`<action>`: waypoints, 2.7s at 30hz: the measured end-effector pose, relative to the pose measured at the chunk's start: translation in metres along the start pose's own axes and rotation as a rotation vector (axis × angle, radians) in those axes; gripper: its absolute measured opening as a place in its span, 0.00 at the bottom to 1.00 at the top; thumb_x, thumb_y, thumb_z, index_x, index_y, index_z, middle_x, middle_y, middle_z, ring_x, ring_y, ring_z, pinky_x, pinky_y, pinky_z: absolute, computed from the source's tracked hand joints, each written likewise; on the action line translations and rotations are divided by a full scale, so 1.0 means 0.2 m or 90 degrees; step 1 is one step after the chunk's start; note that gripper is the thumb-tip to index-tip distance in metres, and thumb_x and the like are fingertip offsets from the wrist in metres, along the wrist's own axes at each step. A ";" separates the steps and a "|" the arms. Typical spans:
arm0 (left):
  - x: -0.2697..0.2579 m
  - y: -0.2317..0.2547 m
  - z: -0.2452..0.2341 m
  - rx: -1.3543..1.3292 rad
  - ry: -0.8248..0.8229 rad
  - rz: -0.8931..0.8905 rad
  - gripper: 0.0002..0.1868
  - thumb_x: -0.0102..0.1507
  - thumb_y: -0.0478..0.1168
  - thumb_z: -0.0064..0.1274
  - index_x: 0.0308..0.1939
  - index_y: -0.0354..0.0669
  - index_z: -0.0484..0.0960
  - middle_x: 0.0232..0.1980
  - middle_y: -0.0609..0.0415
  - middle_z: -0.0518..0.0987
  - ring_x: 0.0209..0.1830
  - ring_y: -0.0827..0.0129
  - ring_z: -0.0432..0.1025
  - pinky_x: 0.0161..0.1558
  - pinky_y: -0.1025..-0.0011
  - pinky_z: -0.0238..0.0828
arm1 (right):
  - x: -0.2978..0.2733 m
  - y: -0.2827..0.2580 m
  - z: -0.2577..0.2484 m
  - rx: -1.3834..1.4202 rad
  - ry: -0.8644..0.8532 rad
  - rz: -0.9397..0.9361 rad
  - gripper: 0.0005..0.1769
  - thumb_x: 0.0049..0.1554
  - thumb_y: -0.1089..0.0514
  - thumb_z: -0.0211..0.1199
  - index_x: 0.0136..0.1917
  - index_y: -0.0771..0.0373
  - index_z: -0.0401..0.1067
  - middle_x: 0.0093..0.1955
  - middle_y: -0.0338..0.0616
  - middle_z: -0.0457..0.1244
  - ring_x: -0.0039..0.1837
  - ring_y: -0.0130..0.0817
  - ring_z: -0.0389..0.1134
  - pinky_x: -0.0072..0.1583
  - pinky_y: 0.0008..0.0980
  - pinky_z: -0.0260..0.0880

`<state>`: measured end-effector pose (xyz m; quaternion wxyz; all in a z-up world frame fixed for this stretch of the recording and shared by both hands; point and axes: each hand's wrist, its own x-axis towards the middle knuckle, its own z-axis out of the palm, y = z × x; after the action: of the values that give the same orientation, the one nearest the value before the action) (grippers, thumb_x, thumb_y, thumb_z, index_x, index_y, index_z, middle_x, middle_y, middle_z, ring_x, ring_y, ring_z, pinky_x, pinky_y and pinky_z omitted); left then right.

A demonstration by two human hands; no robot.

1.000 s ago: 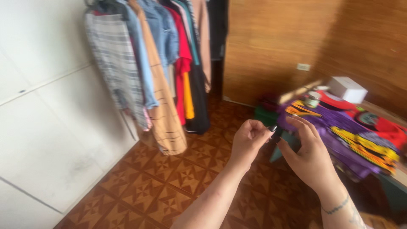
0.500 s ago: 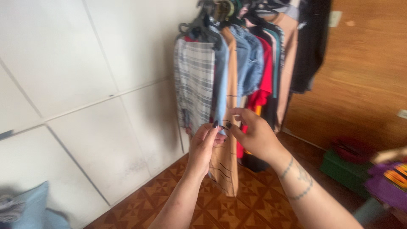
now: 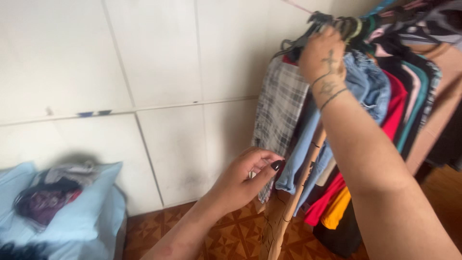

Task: The person removes several items of clothing from hangers, places them on a bed, and then gathers and stacks the empty hangers.

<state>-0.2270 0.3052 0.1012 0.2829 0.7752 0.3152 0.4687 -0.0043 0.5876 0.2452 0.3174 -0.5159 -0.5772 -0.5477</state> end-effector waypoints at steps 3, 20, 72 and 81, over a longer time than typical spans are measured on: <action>-0.05 0.02 -0.01 0.007 0.038 -0.025 0.14 0.69 0.40 0.51 0.58 0.42 0.80 0.56 0.55 0.81 0.55 0.72 0.77 0.58 0.71 0.75 | 0.11 0.05 0.14 0.173 -0.356 0.072 0.22 0.59 0.48 0.61 0.54 0.70 0.78 0.58 0.64 0.67 0.58 0.57 0.71 0.54 0.49 0.73; -0.39 -0.11 -0.12 -0.029 0.333 -0.174 0.12 0.68 0.33 0.48 0.53 0.36 0.82 0.46 0.55 0.83 0.43 0.76 0.77 0.50 0.76 0.74 | 0.27 0.20 0.75 0.164 -0.220 -0.073 0.18 0.57 0.50 0.71 0.50 0.68 0.81 0.45 0.58 0.71 0.45 0.49 0.74 0.45 0.44 0.72; -3.22 1.26 -0.35 0.283 1.143 -0.707 0.20 0.65 0.51 0.50 0.49 0.38 0.85 0.27 0.56 0.79 0.23 0.69 0.72 0.27 0.67 0.70 | -2.38 -3.07 -1.37 0.998 -1.558 -0.284 0.16 0.61 0.56 0.57 0.58 0.65 0.76 0.30 0.40 0.57 0.32 0.33 0.56 0.35 0.35 0.56; -4.31 1.71 -1.11 1.320 0.757 -0.982 0.23 0.66 0.48 0.57 0.52 0.28 0.77 0.45 0.33 0.82 0.46 0.42 0.78 0.47 0.51 0.76 | -2.19 -2.72 -2.00 1.091 -1.492 -0.378 0.20 0.61 0.56 0.59 0.64 0.62 0.77 0.47 0.39 0.69 0.40 0.21 0.69 0.41 0.23 0.67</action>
<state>-0.6627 -0.5335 -0.0315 -0.3960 -0.0444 0.9171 0.0110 -0.4810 0.1679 -0.2492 -0.2385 -0.1796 -0.7199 0.6266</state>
